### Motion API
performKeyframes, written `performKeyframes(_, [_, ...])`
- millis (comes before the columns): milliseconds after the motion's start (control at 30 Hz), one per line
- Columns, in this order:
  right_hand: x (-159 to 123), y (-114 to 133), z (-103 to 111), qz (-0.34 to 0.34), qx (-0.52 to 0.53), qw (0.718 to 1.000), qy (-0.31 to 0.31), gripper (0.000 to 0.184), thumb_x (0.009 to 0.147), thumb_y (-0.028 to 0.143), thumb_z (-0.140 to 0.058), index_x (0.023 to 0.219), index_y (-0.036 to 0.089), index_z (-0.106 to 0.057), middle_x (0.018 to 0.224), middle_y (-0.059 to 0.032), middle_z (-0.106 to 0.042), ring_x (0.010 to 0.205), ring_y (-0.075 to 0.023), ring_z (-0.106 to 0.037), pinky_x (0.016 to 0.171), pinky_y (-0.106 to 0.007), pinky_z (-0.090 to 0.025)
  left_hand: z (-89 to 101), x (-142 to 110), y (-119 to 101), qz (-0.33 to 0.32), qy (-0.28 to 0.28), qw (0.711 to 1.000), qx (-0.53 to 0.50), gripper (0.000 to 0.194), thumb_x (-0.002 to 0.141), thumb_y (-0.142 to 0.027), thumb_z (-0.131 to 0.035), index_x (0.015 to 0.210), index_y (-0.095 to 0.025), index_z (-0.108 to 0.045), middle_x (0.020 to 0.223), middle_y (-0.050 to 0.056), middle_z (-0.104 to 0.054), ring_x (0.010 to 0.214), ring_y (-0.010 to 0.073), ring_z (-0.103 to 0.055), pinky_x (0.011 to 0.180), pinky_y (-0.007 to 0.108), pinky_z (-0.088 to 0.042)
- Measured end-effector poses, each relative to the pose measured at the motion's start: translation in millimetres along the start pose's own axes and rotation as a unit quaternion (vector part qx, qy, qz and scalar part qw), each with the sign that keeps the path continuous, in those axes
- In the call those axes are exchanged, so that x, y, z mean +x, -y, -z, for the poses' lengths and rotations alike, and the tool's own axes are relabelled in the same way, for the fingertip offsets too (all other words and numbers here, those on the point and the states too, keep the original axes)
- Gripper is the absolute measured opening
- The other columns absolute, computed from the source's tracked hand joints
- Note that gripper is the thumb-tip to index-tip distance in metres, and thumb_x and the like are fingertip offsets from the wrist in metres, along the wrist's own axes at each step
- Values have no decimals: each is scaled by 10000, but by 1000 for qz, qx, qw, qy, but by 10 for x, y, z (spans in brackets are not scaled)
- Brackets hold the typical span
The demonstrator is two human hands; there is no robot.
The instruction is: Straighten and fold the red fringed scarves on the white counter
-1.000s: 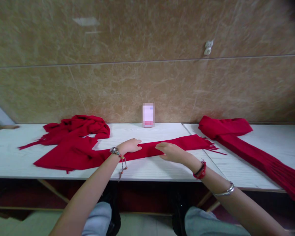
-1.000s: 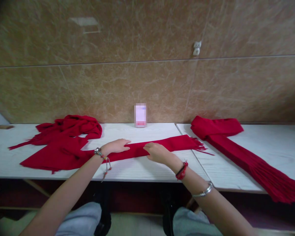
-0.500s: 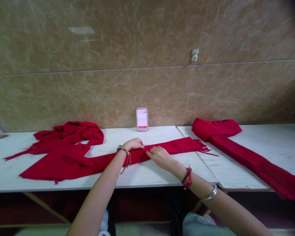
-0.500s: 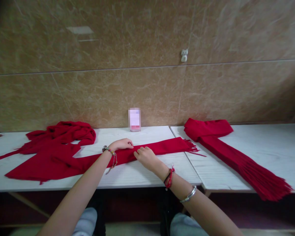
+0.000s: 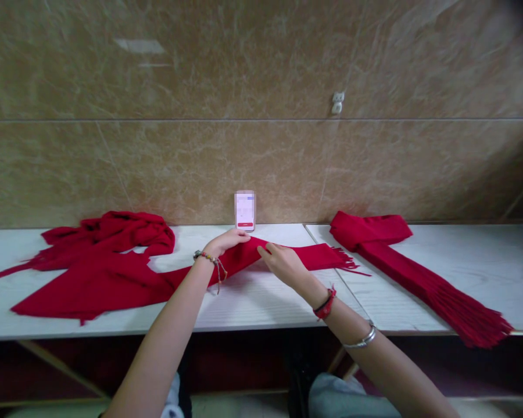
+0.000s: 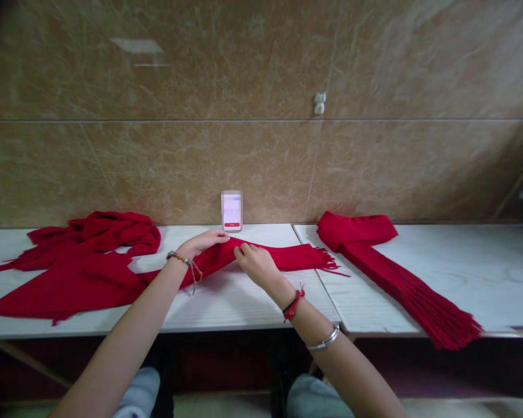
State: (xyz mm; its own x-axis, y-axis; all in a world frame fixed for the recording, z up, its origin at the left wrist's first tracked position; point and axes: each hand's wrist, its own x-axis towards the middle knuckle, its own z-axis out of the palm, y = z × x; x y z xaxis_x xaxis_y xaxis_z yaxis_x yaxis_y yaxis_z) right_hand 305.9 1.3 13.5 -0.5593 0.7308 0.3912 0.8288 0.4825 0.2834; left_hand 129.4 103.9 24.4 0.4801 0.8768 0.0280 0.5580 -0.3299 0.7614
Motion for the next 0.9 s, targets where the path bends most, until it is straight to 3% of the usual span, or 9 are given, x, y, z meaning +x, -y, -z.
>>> performKeyframes(100, [-49,-251,215,-39,-2,999,-6,345,893,145,-315,1201,154,-471,972,-123,-576,790,-177,-572,620,-243,-424,14,152,-355,-28,-31,997,-71,194,711,-290,-515,752,-116,-590,707,7,-590,687,127,-508,660,223,-383])
performKeyframes(233, [-227,-694,350,-103,-10,994,-44,440,885,127,-283,1305,207,-391,1096,-116,-555,837,-176,-581,663,-241,-452,-49,465,-945,-45,-3,997,-65,141,719,-228,-545,748,-108,-613,653,-3,-580,619,107,-500,592,207,-375])
performKeyframes(333, [-429,-1021,340,-130,-9,988,-86,483,861,98,-295,1323,210,-382,1162,-112,-539,916,-188,-572,723,-248,-470,-212,703,-1321,-50,14,996,-68,115,732,-168,-541,764,-98,-627,626,1,-589,563,93,-495,550,202,-377])
performKeyframes(433, [-642,-1269,270,-153,-13,984,-91,502,835,79,-320,1317,199,-395,1215,-111,-516,957,-195,-568,738,-251,-487,-471,901,-1534,-57,43,994,-78,143,764,-145,-512,821,-95,-634,619,14,-607,550,100,-520,519,199,-397])
performKeyframes(533, [-822,-1433,133,-170,-14,983,-63,511,819,61,-329,1306,195,-410,1263,-110,-484,977,-186,-570,730,-234,-498,-775,1064,-1573,-62,71,995,-20,194,799,-149,-469,886,-91,-633,658,33,-636,582,115,-556,525,205,-421])
performKeyframes(700, [-1007,-1599,-216,-144,26,989,-20,517,799,30,-338,1258,223,-473,1248,-100,-502,974,-166,-582,746,-234,-506,-1223,1238,-1407,-77,60,991,87,195,793,-164,-480,860,-77,-641,779,65,-658,712,151,-582,635,230,-435])
performKeyframes(800, [-1061,-1652,-396,-120,30,992,6,479,791,19,-364,1211,190,-517,1200,-122,-533,971,-168,-582,794,-262,-501,-1397,1180,-1285,-88,41,987,124,244,801,-231,-498,949,-78,-618,978,123,-631,895,213,-567,766,279,-420])
performKeyframes(900, [-1083,-1684,-496,-101,27,994,31,422,796,21,-390,1160,162,-549,1162,-128,-560,992,-168,-572,847,-275,-482,-1481,923,-1155,-117,19,978,174,432,795,-410,-514,1130,-137,-530,1240,157,-479,1115,282,-451,902,354,-355])
